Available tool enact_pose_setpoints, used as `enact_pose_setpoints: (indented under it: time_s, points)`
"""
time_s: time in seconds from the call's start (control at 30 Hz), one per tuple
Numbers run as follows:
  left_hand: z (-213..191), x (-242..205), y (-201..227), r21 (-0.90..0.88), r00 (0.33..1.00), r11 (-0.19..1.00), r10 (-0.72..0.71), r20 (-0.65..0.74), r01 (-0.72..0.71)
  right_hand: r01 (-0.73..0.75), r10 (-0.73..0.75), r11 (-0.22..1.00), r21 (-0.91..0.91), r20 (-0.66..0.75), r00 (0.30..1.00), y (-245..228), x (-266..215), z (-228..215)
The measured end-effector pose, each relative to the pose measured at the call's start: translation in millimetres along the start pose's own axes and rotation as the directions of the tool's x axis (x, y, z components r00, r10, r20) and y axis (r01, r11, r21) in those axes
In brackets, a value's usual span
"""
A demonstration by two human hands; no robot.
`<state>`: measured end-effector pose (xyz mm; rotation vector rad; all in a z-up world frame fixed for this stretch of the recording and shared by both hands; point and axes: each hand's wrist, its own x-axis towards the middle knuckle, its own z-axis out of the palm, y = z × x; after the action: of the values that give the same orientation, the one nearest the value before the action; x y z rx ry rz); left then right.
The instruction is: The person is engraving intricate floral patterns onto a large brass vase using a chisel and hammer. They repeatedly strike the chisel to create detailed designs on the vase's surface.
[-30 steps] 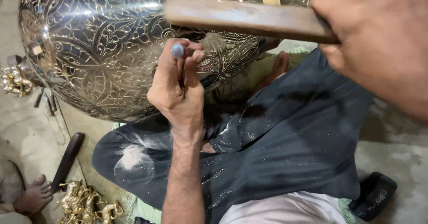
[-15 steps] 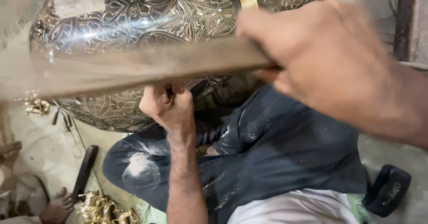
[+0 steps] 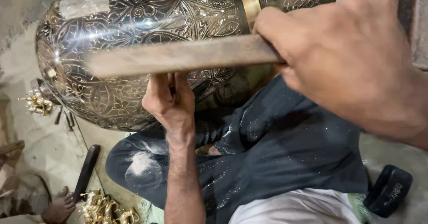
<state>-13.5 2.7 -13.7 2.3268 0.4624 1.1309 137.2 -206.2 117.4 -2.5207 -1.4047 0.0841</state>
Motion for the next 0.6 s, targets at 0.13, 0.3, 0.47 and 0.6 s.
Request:
enact_pose_setpoints:
  time_s: [0.13,0.3,0.47,0.6]
  points:
    - [-3,6,4,-0.046,0.997,0.997,0.063,0.033,-0.061,0.092,-0.085,0.953,0.29,-0.035,0.996,5,2,0]
    - [-9,7,8,-0.025,0.996,1.0,0.016,0.083,-0.014,0.012,-0.013,0.998,-0.066,-0.002,1.0,12,-3,6]
    - [-9,9,-2,0.017,0.993,0.996,0.081,0.088,-0.083,0.081,-0.1,0.989,-0.125,-0.152,0.983,14,-3,7]
    - [-14,4,-9,0.03,0.99,0.995,0.089,0.109,-0.092,0.14,-0.164,0.984,-0.111,-0.246,0.955,16,1,2]
